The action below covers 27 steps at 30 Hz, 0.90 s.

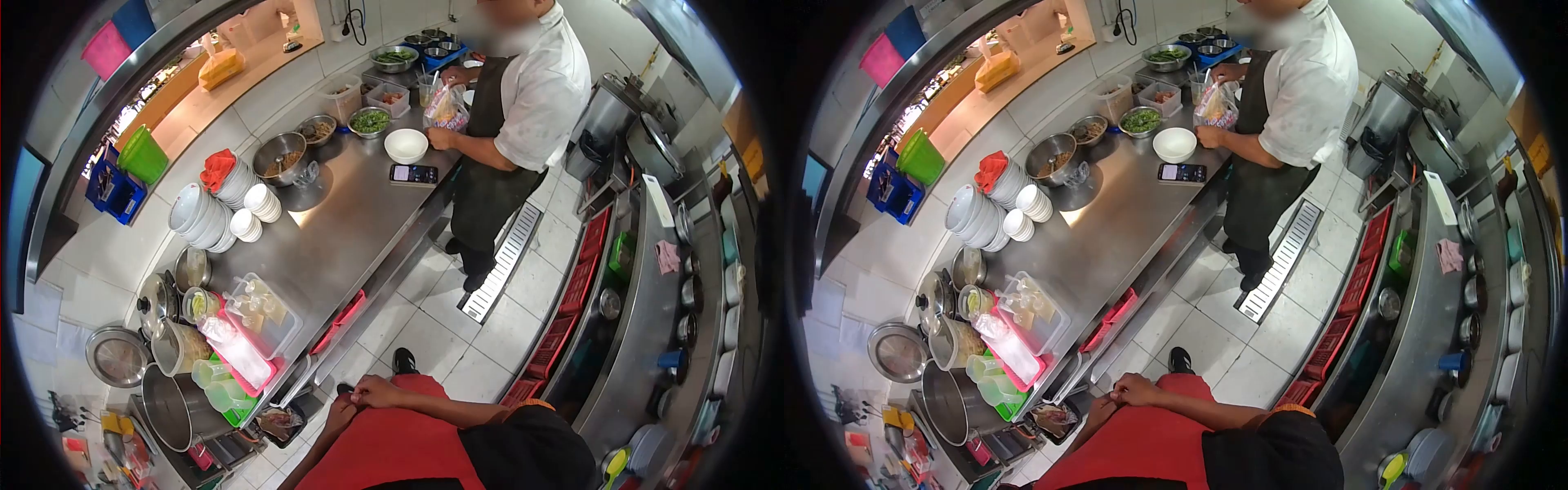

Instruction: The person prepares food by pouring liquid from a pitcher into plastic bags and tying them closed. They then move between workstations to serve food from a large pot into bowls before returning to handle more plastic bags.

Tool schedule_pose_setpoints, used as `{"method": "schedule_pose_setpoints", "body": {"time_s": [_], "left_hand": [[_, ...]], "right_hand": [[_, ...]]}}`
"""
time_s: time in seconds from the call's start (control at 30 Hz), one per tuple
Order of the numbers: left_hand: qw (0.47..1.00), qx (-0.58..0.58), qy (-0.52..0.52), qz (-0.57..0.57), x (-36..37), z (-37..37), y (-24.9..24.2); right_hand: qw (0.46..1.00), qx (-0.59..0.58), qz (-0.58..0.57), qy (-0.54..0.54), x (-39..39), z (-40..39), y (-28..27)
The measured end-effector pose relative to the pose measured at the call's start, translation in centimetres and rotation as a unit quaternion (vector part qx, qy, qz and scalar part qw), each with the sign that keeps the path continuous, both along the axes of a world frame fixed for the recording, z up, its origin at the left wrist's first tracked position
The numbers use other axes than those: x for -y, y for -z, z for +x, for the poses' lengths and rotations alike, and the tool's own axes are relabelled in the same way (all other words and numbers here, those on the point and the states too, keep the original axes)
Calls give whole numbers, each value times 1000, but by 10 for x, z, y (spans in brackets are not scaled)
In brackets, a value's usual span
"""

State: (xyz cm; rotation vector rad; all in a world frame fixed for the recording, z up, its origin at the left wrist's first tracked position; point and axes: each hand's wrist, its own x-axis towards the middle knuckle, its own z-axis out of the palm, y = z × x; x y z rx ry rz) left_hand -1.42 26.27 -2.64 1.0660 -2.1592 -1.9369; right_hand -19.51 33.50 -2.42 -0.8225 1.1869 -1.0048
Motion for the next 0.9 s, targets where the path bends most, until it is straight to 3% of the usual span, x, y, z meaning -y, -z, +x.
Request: {"method": "schedule_pose_setpoints", "body": {"time_s": [0.03, 0.07, 0.1, 0.17, 0.2, 0.23, 0.27, 0.3, 0.33, 0.37, 0.4, 0.43, 0.5, 0.57, 0.6, 0.67, 0.7, 0.73, 0.83, 0.9], "left_hand": [[1000, 1, 4, 5, 3, 1, -6], [1000, 9, 14, 20, 7, 2, -11], [999, 16, 23, 34, 14, 1, -18], [999, 11, 5, 42, 18, -10, -39], [999, 9, -13, 47, 17, -8, -45], [999, 9, -10, 49, 17, 0, -36], [985, -32, -40, 163, 19, 7, -16], [957, -75, -66, 272, 27, 9, -6], [991, 43, 106, -75, 34, 8, -25], [990, 41, 113, -79, 38, 7, -36], [970, 72, 151, -176, 37, 8, -45], [939, 99, 186, -271, 39, 10, -48], [939, 24, 174, -297, 43, 27, -19], [916, -57, 111, -380, 43, 30, -21], [948, -15, 115, -298, 43, 25, -45], [913, -23, 111, -392, 37, 31, -29], [916, -32, 70, -394, 33, 31, -22], [943, -19, 48, -330, 29, 19, -66], [915, 29, -8, -403, 17, 10, -65], [930, 7, -20, -368, 12, 11, -56]], "right_hand": [[997, -59, -41, 13, -3, 5, 4], [989, 145, -24, 33, -3, 10, 26], [989, 145, -20, 36, -4, 16, 29], [900, 376, 152, 161, 3, 22, 28], [898, 377, 153, 164, 8, 24, 19], [919, 294, 160, 210, 12, 22, 6], [930, 208, 165, 255, 14, 23, -4], [930, 205, 158, 260, 18, 24, -7], [971, 95, 112, 189, 23, 25, -9], [991, -17, 69, 114, 29, 29, -10], [987, -131, -19, 93, 36, 33, -14], [986, -132, -17, 98, 47, 33, -32], [967, -210, 7, 146, 75, 27, -70], [971, -155, -9, 181, 94, 33, -90], [957, -187, -46, 215, 99, 37, -101], [934, -205, -101, 275, 112, 34, -97], [931, -178, -112, 297, 113, 36, -87], [923, -205, -98, 311, 111, 35, -99], [902, -207, -130, 357, 109, 42, -108], [887, -185, -171, 388, 111, 33, -101]]}}
